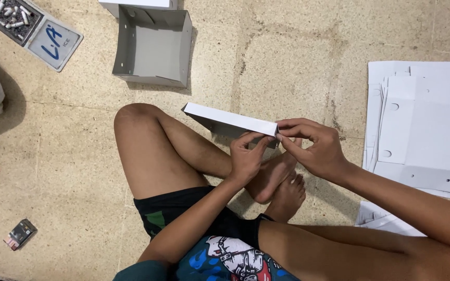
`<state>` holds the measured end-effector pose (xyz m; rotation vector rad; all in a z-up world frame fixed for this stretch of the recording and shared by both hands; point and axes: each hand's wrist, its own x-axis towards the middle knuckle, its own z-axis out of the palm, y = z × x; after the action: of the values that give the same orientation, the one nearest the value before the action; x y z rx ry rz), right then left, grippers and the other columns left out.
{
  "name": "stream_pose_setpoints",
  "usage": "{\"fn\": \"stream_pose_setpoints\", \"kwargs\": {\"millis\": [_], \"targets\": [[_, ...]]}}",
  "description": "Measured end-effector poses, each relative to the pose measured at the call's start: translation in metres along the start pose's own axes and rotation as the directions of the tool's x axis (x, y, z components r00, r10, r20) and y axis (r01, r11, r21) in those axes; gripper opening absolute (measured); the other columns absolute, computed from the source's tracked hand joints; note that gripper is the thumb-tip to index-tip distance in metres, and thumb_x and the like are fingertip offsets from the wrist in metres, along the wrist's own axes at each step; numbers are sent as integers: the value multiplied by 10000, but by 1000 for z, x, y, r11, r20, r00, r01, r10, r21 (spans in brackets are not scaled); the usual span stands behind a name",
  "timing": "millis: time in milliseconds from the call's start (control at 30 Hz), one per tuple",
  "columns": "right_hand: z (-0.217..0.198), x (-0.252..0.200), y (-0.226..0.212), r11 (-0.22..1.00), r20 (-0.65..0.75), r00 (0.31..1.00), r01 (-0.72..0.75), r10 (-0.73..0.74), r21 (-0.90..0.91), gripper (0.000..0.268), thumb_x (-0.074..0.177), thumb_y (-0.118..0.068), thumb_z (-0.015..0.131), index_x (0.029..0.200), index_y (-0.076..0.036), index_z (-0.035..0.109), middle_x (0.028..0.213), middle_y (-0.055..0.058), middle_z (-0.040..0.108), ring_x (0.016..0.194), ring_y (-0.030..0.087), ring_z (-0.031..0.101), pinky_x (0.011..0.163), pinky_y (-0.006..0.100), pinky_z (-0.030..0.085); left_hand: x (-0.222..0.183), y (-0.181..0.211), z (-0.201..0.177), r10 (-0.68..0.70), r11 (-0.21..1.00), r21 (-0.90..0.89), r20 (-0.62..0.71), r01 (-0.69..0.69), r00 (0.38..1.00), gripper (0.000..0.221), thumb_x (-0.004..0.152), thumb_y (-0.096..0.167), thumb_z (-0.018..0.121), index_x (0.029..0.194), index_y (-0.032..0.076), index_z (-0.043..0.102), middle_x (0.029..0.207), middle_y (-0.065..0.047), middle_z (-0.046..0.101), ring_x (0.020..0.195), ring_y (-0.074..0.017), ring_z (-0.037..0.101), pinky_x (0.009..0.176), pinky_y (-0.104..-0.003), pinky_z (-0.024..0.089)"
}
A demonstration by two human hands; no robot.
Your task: Folding and assembling cardboard sheets into boxes on the floor.
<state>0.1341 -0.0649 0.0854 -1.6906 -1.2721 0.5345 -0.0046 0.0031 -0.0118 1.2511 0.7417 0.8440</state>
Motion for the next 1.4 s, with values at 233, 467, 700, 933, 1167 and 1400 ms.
{"fn": "stream_pose_setpoints", "kwargs": {"millis": [233,467,700,933,1167,1400], "targets": [[0,2,-3,1000,20,1000,23,-22,-14,92,839,69,739,917,28,767,1036,183,774,926,342,752,707,387,619,2,3,0,12,1000,14,-5,-12,1000,84,921,119,765,980,60,765,871,-92,733,924,-164,663,865,-368,498],[0,3,-5,999,34,998,45,-44,-23,111,847,71,724,932,17,770,1056,178,773,942,347,751,709,400,621,1,7,0,26,999,34,-5,-26,1000,90,932,122,754,992,55,760,881,-103,730,935,-183,670,867,-378,498],[0,2,-5,998,45,997,60,-58,-30,129,853,73,711,945,7,773,1072,174,772,955,351,750,710,410,622,-2,9,-2,34,998,50,-4,-34,999,96,940,124,746,1002,51,756,889,-112,728,943,-198,676,868,-386,498],[-2,0,6,993,68,991,112,-115,46,173,851,117,688,958,12,774,1082,219,752,972,382,740,782,418,622,-2,-5,-7,43,997,61,10,-44,999,93,932,130,752,994,62,767,886,-112,727,938,-205,679,864,-386,498],[-3,-3,15,996,91,992,87,-86,-13,194,863,54,712,1024,-34,773,1070,137,758,981,314,740,782,417,620,-1,6,-8,58,996,57,56,-61,997,94,943,141,739,954,49,757,874,-120,737,920,-230,705,839,-390,516],[-3,1,5,995,125,989,84,-76,-55,285,893,54,694,1178,56,682,1062,213,719,969,381,727,760,460,629,2,12,-11,26,997,63,114,-33,993,106,952,140,720,949,36,744,857,-136,721,901,-227,682,831,-412,504]]}}
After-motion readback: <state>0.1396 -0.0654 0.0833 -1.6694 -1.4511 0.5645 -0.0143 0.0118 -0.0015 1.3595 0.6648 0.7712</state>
